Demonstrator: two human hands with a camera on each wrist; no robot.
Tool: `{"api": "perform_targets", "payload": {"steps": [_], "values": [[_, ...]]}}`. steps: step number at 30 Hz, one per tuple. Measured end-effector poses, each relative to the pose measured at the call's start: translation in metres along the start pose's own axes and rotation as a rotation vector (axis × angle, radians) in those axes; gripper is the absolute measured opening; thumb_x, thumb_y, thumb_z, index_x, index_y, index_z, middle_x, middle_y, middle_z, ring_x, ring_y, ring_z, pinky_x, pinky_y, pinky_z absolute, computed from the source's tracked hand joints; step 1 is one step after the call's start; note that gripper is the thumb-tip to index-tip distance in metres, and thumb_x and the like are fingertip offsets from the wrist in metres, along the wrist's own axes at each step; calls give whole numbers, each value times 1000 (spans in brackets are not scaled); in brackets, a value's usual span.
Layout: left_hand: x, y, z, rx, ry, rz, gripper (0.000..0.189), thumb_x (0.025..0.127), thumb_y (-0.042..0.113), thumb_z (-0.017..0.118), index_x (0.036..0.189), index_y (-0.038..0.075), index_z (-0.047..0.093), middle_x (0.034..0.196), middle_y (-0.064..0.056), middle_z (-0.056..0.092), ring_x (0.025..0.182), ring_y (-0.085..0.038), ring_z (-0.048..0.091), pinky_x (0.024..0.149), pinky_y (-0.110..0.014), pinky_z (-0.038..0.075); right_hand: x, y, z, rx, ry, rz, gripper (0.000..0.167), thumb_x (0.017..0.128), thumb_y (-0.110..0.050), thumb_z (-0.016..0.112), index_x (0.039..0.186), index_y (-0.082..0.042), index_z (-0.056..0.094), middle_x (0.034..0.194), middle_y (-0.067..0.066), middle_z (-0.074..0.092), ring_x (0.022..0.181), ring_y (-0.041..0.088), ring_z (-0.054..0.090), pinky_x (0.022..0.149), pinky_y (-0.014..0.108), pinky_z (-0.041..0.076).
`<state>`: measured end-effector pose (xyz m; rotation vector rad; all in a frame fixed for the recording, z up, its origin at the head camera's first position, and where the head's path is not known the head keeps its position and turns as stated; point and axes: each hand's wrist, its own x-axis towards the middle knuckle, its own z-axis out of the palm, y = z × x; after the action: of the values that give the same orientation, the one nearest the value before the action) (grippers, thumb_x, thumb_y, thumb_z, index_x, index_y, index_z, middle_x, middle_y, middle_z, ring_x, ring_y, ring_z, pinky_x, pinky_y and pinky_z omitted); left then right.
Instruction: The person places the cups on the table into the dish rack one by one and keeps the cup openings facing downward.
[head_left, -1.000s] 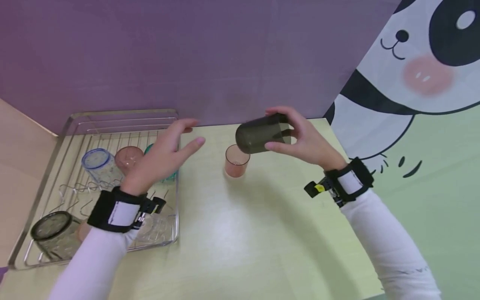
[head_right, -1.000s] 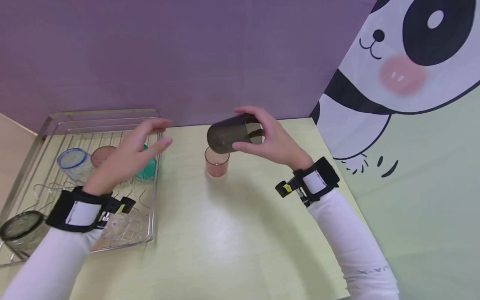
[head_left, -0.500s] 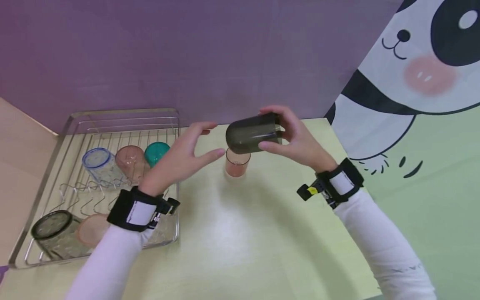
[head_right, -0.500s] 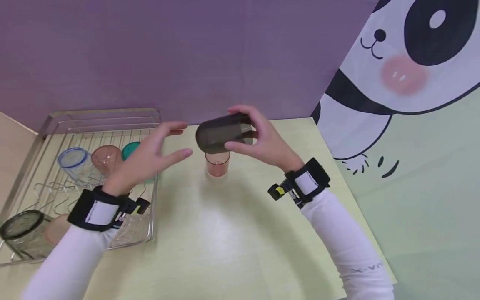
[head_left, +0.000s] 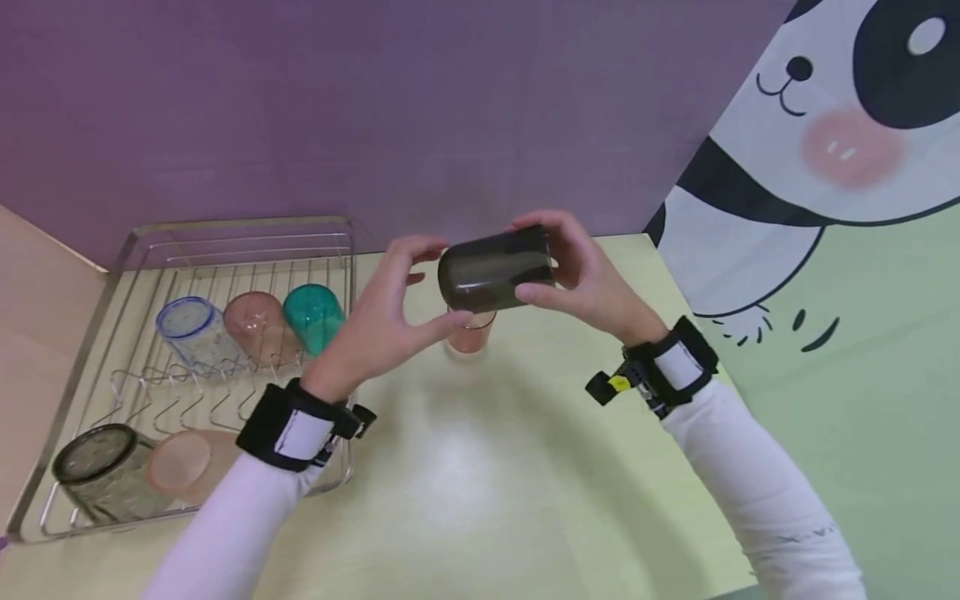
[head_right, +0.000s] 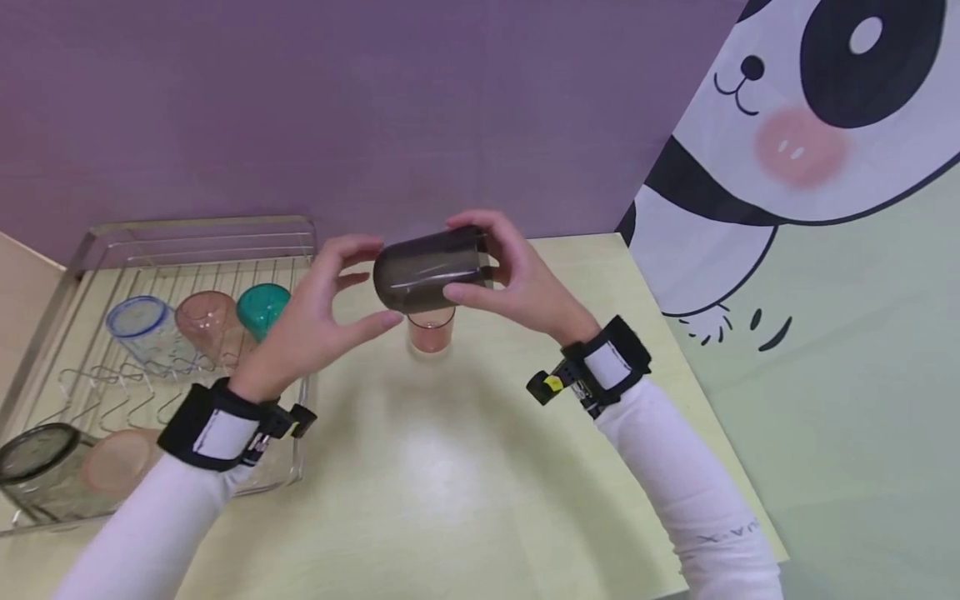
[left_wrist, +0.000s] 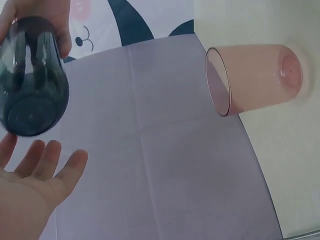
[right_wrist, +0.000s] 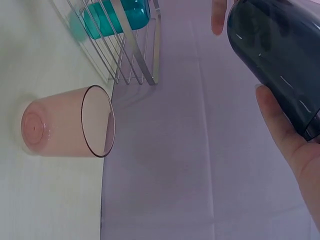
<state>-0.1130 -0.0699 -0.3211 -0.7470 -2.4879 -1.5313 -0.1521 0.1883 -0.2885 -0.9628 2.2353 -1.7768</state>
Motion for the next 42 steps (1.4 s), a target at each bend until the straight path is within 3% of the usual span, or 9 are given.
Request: {"api": "perform_targets", "payload": {"steps": [7,10,17,27,42], "values": [[0,0,10,-111,-40,-33,82,84,33,78,148,12,30,149,-6,36,135,-20,41,107,-44,47,0,2,5,43,-18,-14,81,78,-34,84,138,-2,40,132,4,50,111,27,52,84,28,57],[-1,0,15,-151,-27,-52,83,85,33,78,147,12,27,149,-7,34,133,-22,42,106,-46,46,0,3,9,65,-35,-7,81,78,-38,83,138,-3,40,132,5,49,111,27,51,83,29,59],[-1,-4,25,-250,6,-36,80,87,39,75,145,14,25,141,-9,44,125,-22,48,108,-46,42,1,6,18,155,-77,12,81,81,-41,80,138,-5,36,135,6,45,115,24,47,80,33,61],[-5,-3,29,-438,34,-35,73,87,17,76,143,17,29,140,-10,44,121,-24,54,90,-39,59,1,8,23,193,-107,42,80,82,-43,79,138,-10,33,132,9,42,116,26,47,83,36,61],[-6,-5,28,-444,65,8,72,84,16,78,141,13,34,138,-9,44,122,-23,52,93,-35,57,1,10,27,186,-141,39,80,81,-44,79,137,-12,32,133,11,41,118,27,46,87,35,59]]}}
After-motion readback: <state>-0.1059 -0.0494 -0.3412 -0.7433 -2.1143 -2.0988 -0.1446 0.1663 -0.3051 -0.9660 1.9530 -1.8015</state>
